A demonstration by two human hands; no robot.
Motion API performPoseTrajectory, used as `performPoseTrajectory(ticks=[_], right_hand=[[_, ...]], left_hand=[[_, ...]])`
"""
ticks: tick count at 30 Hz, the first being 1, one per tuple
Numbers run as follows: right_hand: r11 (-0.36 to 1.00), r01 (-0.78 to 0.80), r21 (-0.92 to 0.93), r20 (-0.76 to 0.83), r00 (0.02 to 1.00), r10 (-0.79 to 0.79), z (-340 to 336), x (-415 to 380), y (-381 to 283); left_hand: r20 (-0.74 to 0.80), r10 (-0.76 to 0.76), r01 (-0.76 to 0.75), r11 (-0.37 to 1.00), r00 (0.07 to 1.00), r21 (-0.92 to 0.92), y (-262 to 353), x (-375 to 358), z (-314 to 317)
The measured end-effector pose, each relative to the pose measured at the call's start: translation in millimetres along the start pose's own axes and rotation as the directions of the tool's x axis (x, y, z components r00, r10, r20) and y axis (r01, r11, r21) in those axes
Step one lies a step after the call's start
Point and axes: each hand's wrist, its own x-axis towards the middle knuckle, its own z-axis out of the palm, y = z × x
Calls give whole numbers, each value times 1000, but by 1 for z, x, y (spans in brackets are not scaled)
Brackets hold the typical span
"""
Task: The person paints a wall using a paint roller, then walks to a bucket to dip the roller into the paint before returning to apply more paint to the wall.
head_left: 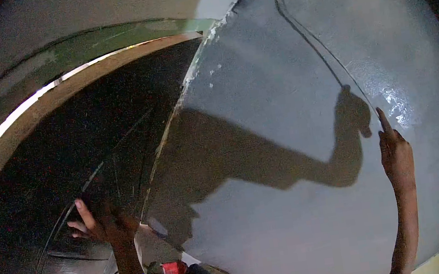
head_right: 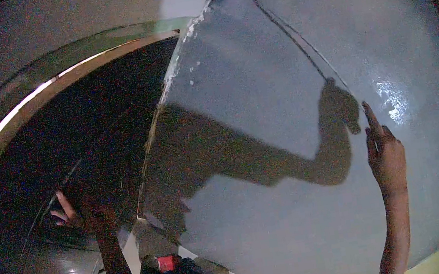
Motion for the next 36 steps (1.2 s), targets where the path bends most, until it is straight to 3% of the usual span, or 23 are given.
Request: performPoseTrajectory(ticks=[4,11,13,14,16,17,19,21,25,26,28,30,36], right_hand=[[1000,17,7,-31,999,-17,-11,8,1],[1000,-5,-16,7,1000,5,-32,-21,23],[996,-78,-46,13,997,78,-36,-29,26],[996,-82,-45,9,997,82,-34,-31,32],[994,-43,-100,9,999,45,-35,-31,43],[993,-54,-104,15,998,55,-33,-32,42],[995,-57,79,35,998,54,-25,-24,25],[999,-47,-13,17,999,47,-22,-19,19],[1000,-10,27,6,1000,9,-26,-32,40],[991,-114,66,49,993,111,-22,-40,46],[987,-159,-8,94,983,159,-25,-52,49],[986,-166,21,92,982,163,-24,-54,45],[992,-116,46,35,993,114,-5,-14,18]], left_hand=[[-83,-23,27,998,996,49,4,10,7],[-43,11,-7,996,999,94,-6,6,9],[-67,29,-24,996,997,83,2,25,12],[-132,169,-161,985,977,69,11,43,10],[-199,309,-305,951,930,53,16,55,11],[-171,272,-264,962,947,67,12,47,10],[-124,187,-176,980,975,94,1,25,9],[-93,89,-76,989,992,131,-6,7,11],[-80,106,-94,985,991,146,-25,-5,15],[-62,173,-157,967,983,202,-33,-12,16],[-23,250,-236,937,968,257,-44,-16,11],[-33,154,-151,985,987,85,-39,-13,11],[-181,83,-68,994,980,88,-3,16,5]])
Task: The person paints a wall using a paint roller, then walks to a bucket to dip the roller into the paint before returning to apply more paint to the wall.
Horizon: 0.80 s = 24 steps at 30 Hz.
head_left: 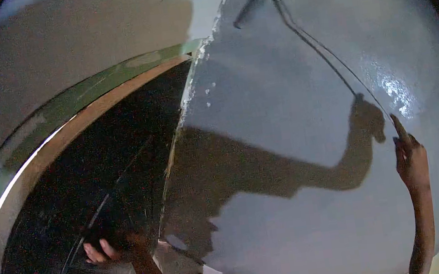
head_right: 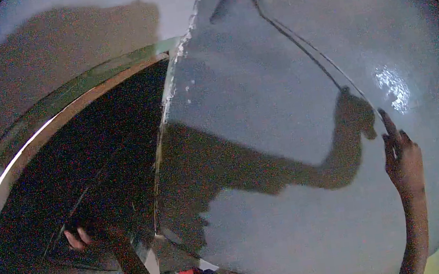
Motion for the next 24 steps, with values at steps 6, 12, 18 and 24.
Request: performPoseTrajectory(ticks=[6,12,18,24], right_hand=[[999,35,7,-85,996,-34,11,-2,19],[982,-167,93,12,986,166,53,-68,4],[942,-221,251,-72,967,245,123,-69,-84],[844,-274,460,-14,949,315,177,-77,-188]], left_hand=[[6,30,-30,999,1000,14,-10,-16,5],[27,37,-38,999,999,3,-17,-28,1],[-28,94,-95,995,995,-43,-17,-27,6],[-38,221,-222,974,975,-52,-11,-12,2]])
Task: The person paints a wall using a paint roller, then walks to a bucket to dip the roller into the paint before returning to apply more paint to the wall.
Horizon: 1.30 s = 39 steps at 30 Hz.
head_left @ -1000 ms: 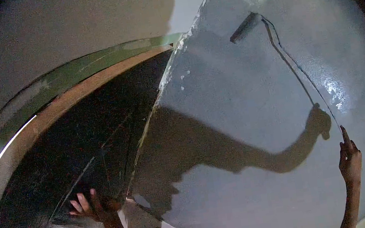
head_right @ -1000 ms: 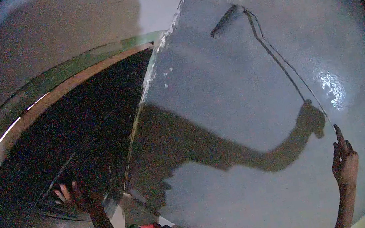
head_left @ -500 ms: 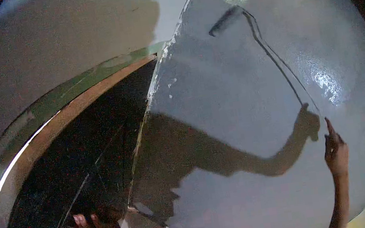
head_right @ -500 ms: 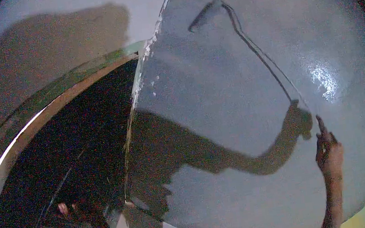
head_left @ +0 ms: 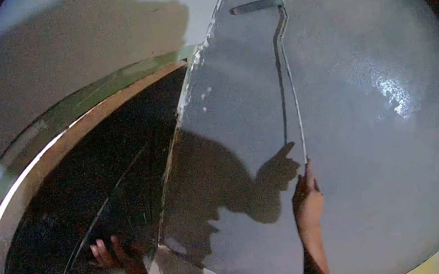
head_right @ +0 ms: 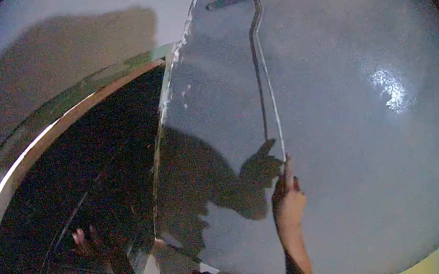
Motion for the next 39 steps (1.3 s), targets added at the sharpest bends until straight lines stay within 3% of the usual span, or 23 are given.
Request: performPoseTrajectory(ticks=[1,6,9,10,11,13,15,16,17,18,19,20,21,24,26,29,31,34,35,37,38,39], right_hand=[[999,-31,18,15,999,31,11,-14,-2],[983,-141,122,68,989,133,59,-45,-27],[977,22,212,-103,995,0,60,-25,-53],[977,18,214,-106,994,5,61,-20,-60],[943,37,330,-113,994,0,62,-16,-68],[891,35,452,-101,995,12,75,-23,-81],[869,61,491,-122,993,0,99,-36,-94],[855,73,513,-132,991,-5,103,-42,-100],[841,85,535,-142,990,-10,106,-49,-107],[822,34,569,-101,994,29,106,-55,-113],[799,-16,601,-60,996,64,105,-58,-117],[794,-10,608,-66,996,63,104,-59,-119],[791,1,612,-72,996,55,101,-59,-120],[775,-19,632,-44,997,61,92,-47,-122],[764,-57,643,-1,997,75,85,-35,-127],[713,18,701,-120,988,93,77,-19,-141],[761,36,648,-186,976,112,78,-16,-142],[763,93,640,-179,983,31,79,-19,-141],[762,96,641,-184,983,30,78,-16,-142],[731,293,616,-315,943,-112,67,-8,-141],[728,301,616,-321,940,-117,57,3,-140],[761,430,486,-306,899,-312,42,18,-138]], left_hand=[[92,-103,103,995,990,10,1,-7,-5],[129,-163,163,987,978,13,3,-9,-6],[141,-180,187,982,973,-33,8,1,-6],[135,-214,226,971,967,-80,10,2,-5],[130,-211,223,971,969,-82,15,3,-6],[209,-171,174,985,963,2,27,-2,-8],[119,-217,243,919,969,-311,43,-6,2],[256,-255,350,814,932,-463,60,-28,3],[392,-259,456,675,883,-580,78,-54,1],[684,-123,631,526,719,-570,94,-64,-4],[886,30,790,439,463,-427,111,-74,-8],[949,145,889,334,281,-314,127,-77,-11],[951,222,941,211,216,-263,146,-77,-12],[909,370,979,-137,190,-148,190,-68,-8],[872,435,954,-281,225,-106,211,-55,2],[824,465,895,-433,324,-107,231,-31,22],[808,438,865,-473,395,-167,231,-20,24],[857,385,924,-304,343,-233,225,-15,19],[885,377,913,-393,273,-114,222,-20,21],[904,375,877,-480,204,2,205,0,20],[886,424,887,-460,187,33,192,16,19],[876,450,893,-446,173,53,185,26,25]])
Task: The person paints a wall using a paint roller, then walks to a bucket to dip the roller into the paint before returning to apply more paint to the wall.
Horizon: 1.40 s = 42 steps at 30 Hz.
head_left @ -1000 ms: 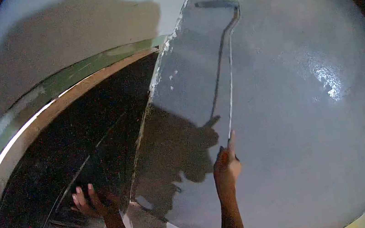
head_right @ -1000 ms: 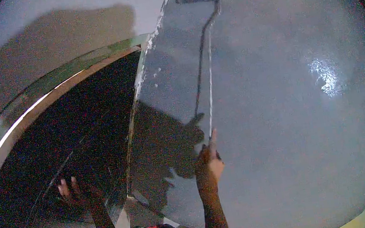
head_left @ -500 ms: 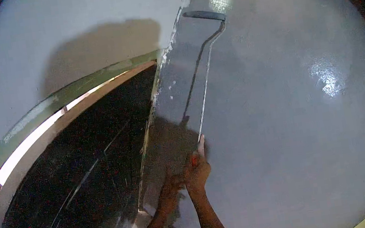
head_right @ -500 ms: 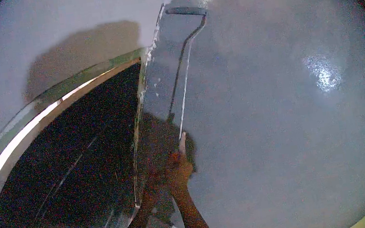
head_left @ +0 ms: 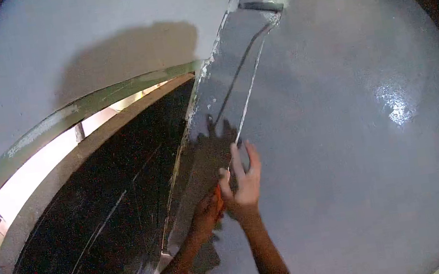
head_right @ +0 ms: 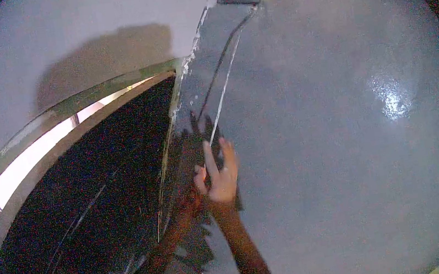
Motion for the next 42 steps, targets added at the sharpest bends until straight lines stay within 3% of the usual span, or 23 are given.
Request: performPoseTrajectory(ticks=[1,2,4,7,8,9,10,12,14,16,19,21,24,25,27,28,30,32,36,37,39,40,42], right_hand=[[984,154,-93,137,981,-141,-10,17,0],[974,227,24,156,961,-228,-17,32,6],[899,436,-27,210,882,-421,-21,77,6],[829,559,-26,243,808,-537,-8,135,22],[828,560,-24,241,807,-539,-4,140,25],[839,541,65,243,806,-539,0,141,27],[842,518,153,246,805,-540,6,140,30],[859,468,206,216,835,-506,15,114,32],[862,403,307,123,882,-456,32,77,40],[856,417,306,124,874,-470,32,62,43],[881,392,263,161,883,-441,36,79,50],[905,363,222,191,894,-406,37,112,52],[821,511,257,29,845,-535,37,130,46],[785,228,576,57,947,-316,47,121,43],[589,-71,805,163,981,-104,47,106,40],[792,39,609,214,954,-212,34,95,34],[911,176,372,289,911,-294,26,65,32],[875,266,406,174,917,-360,32,43,39],[850,179,495,155,944,-290,19,78,17],[800,179,573,65,963,-262,24,86,16],[740,189,646,-22,973,-229,28,108,16],[820,319,474,6,931,-366,23,125,18],[842,456,289,59,869,-491,25,128,10]], left_hand=[[20,-24,24,1000,1000,4,12,4,-3],[-60,-29,29,999,998,15,10,15,-3],[-139,-47,50,998,989,23,33,34,-7],[-94,-16,17,1000,995,10,98,39,3],[-153,84,-70,993,985,93,112,35,12],[-202,185,-149,972,962,179,118,33,17],[-204,186,-150,972,961,179,111,32,15],[-275,38,8,986,961,165,81,23,8],[-271,121,-63,975,955,215,48,7,10],[-262,201,-129,955,944,267,38,6,10],[-297,214,-113,939,930,325,47,20,10],[-297,85,-5,965,951,261,73,39,9],[-297,147,-29,929,943,369,94,54,9],[-298,146,-28,929,943,368,90,51,10],[-282,207,-120,947,937,296,77,37,11],[-282,208,-121,947,937,296,68,26,12],[-327,157,-45,945,932,325,50,2,13],[-311,153,-46,944,938,328,57,-15,21],[-246,169,-88,947,954,309,83,-11,24],[-246,160,-78,947,956,313,102,-4,24],[-282,73,67,887,956,456,125,8,26],[-298,46,114,859,954,499,131,12,25],[-266,156,-24,896,951,443,124,19,19]])
